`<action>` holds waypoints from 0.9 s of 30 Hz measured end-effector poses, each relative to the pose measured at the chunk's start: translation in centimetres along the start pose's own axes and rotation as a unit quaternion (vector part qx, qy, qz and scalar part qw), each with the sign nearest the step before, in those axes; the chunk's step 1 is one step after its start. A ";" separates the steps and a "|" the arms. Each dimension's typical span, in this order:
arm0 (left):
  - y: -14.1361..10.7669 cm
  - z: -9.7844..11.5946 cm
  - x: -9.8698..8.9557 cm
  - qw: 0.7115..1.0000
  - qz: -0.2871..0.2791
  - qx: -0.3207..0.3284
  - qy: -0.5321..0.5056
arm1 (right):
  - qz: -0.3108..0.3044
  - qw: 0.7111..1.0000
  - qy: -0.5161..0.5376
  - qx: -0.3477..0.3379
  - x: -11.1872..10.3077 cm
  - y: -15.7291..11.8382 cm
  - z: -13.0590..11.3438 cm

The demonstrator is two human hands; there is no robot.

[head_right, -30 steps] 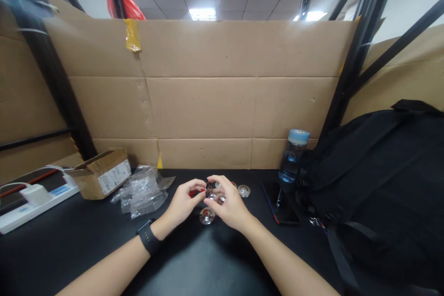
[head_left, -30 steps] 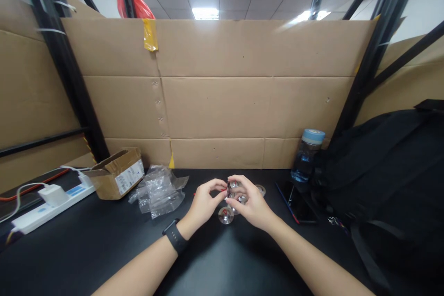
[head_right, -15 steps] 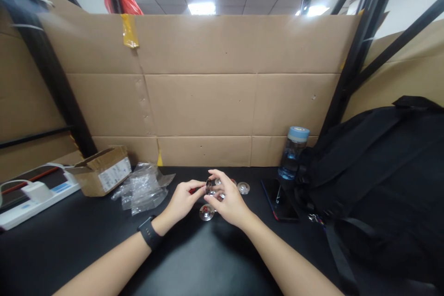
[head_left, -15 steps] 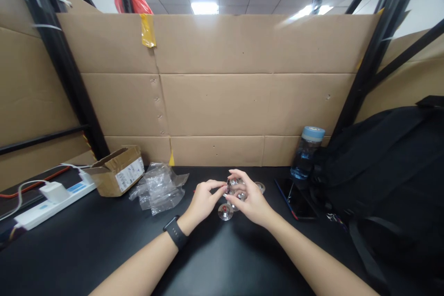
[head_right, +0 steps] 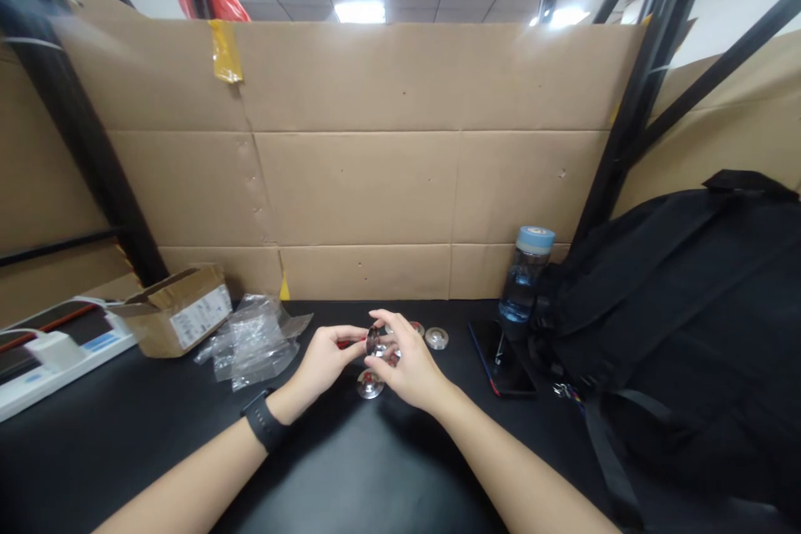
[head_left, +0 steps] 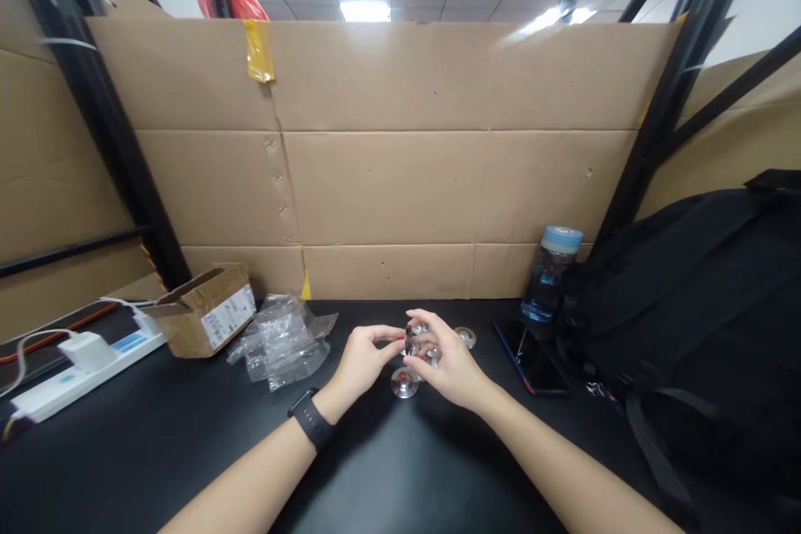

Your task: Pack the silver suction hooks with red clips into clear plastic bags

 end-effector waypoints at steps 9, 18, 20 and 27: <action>0.0 0.3 0.1 0.999 -0.004 0.018 0.047 | -0.002 1.000 0.000 0.003 0.1 -0.1 -0.1; -0.4 0.6 0.8 0.999 -0.028 0.039 0.026 | -0.005 1.000 -0.002 0.008 0.1 -0.1 0.1; -0.3 0.3 0.9 0.999 -0.029 0.036 -0.003 | -0.003 1.000 0.008 0.011 0.1 -0.1 0.0; -0.2 -0.3 1.5 0.996 -0.071 0.032 -0.037 | 0.000 1.000 0.021 0.013 0.1 -0.1 -0.1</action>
Point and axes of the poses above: each hand's wrist, its own y-axis towards the middle knuckle, its own x-axis out of the palm, z = x × y, the point moved 7 cm from there along y, towards the middle knuckle, and after that the axes turned 2 degrees about -y, right-handed, at the moved point
